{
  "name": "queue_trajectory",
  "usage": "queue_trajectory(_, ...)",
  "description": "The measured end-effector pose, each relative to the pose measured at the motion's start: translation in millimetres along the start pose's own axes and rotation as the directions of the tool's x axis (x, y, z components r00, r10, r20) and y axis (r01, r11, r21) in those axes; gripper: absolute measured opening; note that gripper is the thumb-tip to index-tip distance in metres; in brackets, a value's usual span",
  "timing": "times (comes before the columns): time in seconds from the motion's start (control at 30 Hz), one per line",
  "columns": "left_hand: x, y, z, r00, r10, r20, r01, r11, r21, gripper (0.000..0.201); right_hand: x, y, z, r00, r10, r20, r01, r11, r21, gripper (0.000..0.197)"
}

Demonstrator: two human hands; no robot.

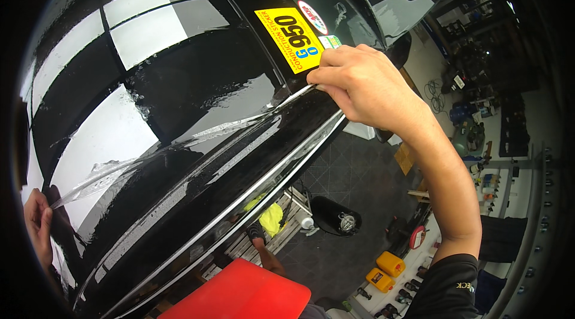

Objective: The person removes stickers and protective film from the rear window of a black car using a plastic scraper, a spray bottle, and a squeegee. They peel off multiple stickers, spray the surface, and smooth the film with the squeegee.

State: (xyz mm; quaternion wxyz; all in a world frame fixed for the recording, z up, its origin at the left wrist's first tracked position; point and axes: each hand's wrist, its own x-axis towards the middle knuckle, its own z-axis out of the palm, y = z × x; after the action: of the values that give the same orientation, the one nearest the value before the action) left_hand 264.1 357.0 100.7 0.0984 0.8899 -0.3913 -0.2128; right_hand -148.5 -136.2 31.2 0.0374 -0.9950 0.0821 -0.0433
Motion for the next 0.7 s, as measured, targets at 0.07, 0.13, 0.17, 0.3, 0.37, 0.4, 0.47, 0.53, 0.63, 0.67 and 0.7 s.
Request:
queue_trajectory(0.07, 0.6, -1.6, 1.3, 1.000, 0.008, -0.017, -0.007, 1.000, 0.014, 0.024, -1.0, 1.8, -0.4, 1.000, -0.002, -0.006, 0.002, 1.000, -0.004, 0.016)
queue_trajectory(0.13, 1.3, -2.3, 1.8, 0.999, 0.008, -0.035, -0.008, 1.000, 0.011, 0.025, -2.1, 3.3, -1.1, 1.000, 0.024, 0.018, -0.024, 1.000, -0.018, 0.016)
queue_trajectory(0.17, 1.0, -2.2, 0.6, 0.999, -0.040, -0.026, 0.042, 0.995, 0.089, 0.025, -2.8, 3.7, -1.6, 1.000, 0.023, 0.019, -0.023, 1.000, -0.014, 0.016)
queue_trajectory(0.3, 0.4, -1.7, -5.2, 0.999, -0.054, 0.003, 0.054, 0.998, 0.013, 0.024, -4.1, 5.9, -2.2, 0.999, 0.032, 0.016, -0.032, 0.999, -0.016, 0.016)
queue_trajectory(0.37, 0.2, -3.2, -7.3, 0.999, -0.052, -0.003, 0.052, 0.995, 0.082, 0.023, -4.1, 6.8, -1.8, 0.999, 0.033, 0.019, -0.033, 0.999, -0.016, 0.016)
queue_trajectory(0.4, -0.4, -4.5, -7.9, 0.999, -0.033, -0.002, 0.033, 0.999, -0.005, 0.023, -4.3, 7.3, -2.2, 0.999, 0.034, 0.023, -0.034, 0.999, -0.010, 0.016)
queue_trajectory(0.47, -0.6, -7.9, -7.0, 1.000, -0.018, -0.007, 0.017, 0.999, -0.033, 0.022, -3.9, 8.8, -1.1, 0.999, 0.035, 0.021, -0.035, 0.999, -0.003, 0.015)
queue_trajectory(0.53, 1.3, -12.7, -3.7, 1.000, 0.007, -0.008, -0.008, 0.997, -0.072, 0.022, -4.8, 11.8, -1.7, 0.999, 0.037, 0.020, -0.037, 0.999, -0.007, 0.015)
queue_trajectory(0.63, 4.8, -22.4, -1.9, 0.995, 0.084, -0.055, -0.088, 0.993, -0.072, 0.022, -7.1, 17.0, -2.5, 0.999, 0.043, 0.026, -0.042, 0.999, -0.034, 0.015)
queue_trajectory(0.67, 5.8, -27.0, -0.7, 0.992, 0.111, -0.053, -0.113, 0.993, -0.040, 0.022, -7.7, 18.5, -2.3, 0.999, 0.041, 0.020, -0.040, 0.998, -0.040, 0.015)
queue_trajectory(0.7, 7.5, -31.7, -4.1, 0.997, 0.041, -0.071, -0.045, 0.998, -0.048, 0.021, -8.5, 20.2, -1.9, 0.999, 0.039, 0.014, -0.039, 0.998, -0.046, 0.016)
